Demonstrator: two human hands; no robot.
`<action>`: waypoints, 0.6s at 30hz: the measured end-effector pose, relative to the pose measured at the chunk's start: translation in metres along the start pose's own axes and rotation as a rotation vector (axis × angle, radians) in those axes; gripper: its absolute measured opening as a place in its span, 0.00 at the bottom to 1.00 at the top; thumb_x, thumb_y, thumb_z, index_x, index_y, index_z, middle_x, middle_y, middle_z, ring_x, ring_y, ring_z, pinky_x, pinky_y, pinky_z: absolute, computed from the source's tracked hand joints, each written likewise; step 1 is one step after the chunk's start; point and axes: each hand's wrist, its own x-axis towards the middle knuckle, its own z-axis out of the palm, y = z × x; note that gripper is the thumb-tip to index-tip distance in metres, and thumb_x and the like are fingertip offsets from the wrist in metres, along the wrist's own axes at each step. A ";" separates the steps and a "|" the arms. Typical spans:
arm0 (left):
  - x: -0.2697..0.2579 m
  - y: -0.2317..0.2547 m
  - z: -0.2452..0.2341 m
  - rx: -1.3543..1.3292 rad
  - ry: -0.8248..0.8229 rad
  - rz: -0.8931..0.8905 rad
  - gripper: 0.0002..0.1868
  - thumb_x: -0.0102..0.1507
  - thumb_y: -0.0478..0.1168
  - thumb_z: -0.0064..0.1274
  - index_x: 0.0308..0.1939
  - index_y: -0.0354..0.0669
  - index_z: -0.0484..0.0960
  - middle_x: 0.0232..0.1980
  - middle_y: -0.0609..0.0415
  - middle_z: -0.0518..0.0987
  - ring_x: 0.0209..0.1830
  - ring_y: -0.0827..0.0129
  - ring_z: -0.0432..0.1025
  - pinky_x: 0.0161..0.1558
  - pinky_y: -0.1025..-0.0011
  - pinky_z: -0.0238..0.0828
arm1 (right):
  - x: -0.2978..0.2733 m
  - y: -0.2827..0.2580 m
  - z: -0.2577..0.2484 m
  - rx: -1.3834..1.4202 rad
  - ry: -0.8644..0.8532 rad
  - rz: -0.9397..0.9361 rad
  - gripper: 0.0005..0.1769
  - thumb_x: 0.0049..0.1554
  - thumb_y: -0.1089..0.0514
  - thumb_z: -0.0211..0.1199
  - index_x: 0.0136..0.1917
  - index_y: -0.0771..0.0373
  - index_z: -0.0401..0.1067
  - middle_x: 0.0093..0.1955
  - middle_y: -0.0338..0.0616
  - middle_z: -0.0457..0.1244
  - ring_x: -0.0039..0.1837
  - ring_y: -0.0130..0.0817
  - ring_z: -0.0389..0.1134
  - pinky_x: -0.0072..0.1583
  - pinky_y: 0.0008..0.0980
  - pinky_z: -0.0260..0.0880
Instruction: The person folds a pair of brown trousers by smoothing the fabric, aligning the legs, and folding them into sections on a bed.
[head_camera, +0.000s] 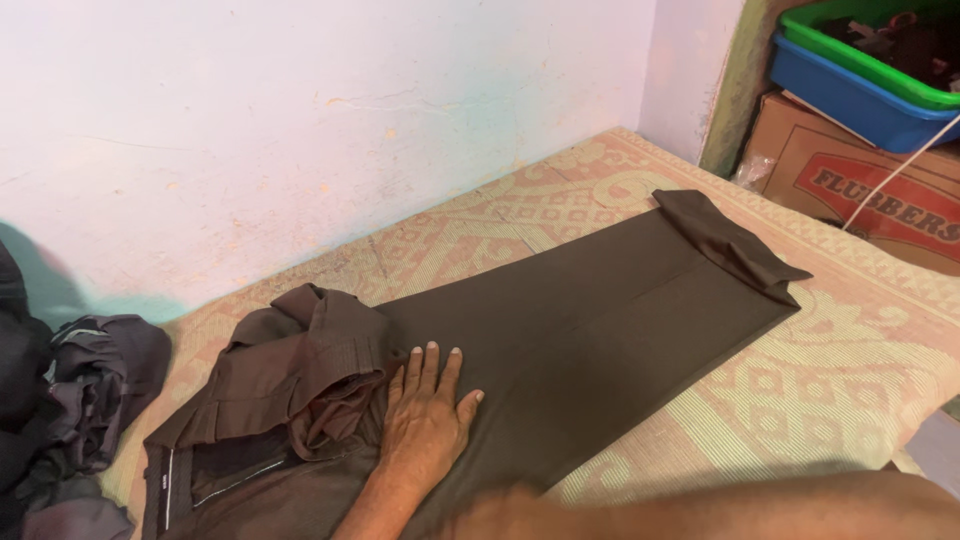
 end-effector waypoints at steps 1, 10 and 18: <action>0.000 -0.001 0.001 -0.009 0.025 0.012 0.34 0.68 0.56 0.42 0.71 0.37 0.65 0.76 0.31 0.60 0.79 0.40 0.49 0.72 0.45 0.41 | -0.003 0.001 -0.004 0.030 0.035 0.070 0.49 0.57 0.24 0.55 0.77 0.61 0.57 0.80 0.55 0.52 0.84 0.49 0.45 0.81 0.49 0.47; 0.001 -0.002 0.005 0.035 0.034 0.016 0.33 0.69 0.57 0.41 0.70 0.38 0.67 0.72 0.31 0.62 0.77 0.41 0.51 0.72 0.44 0.43 | -0.083 0.114 -0.089 -0.352 -0.361 0.453 0.55 0.55 0.24 0.55 0.82 0.55 0.42 0.85 0.55 0.35 0.85 0.51 0.28 0.79 0.50 0.26; 0.001 -0.001 0.006 0.039 0.062 0.041 0.33 0.69 0.56 0.42 0.70 0.36 0.67 0.71 0.29 0.64 0.76 0.40 0.53 0.71 0.44 0.45 | -0.153 0.229 -0.136 -0.550 -0.237 0.823 0.56 0.53 0.17 0.46 0.83 0.47 0.41 0.85 0.52 0.36 0.86 0.52 0.29 0.79 0.52 0.31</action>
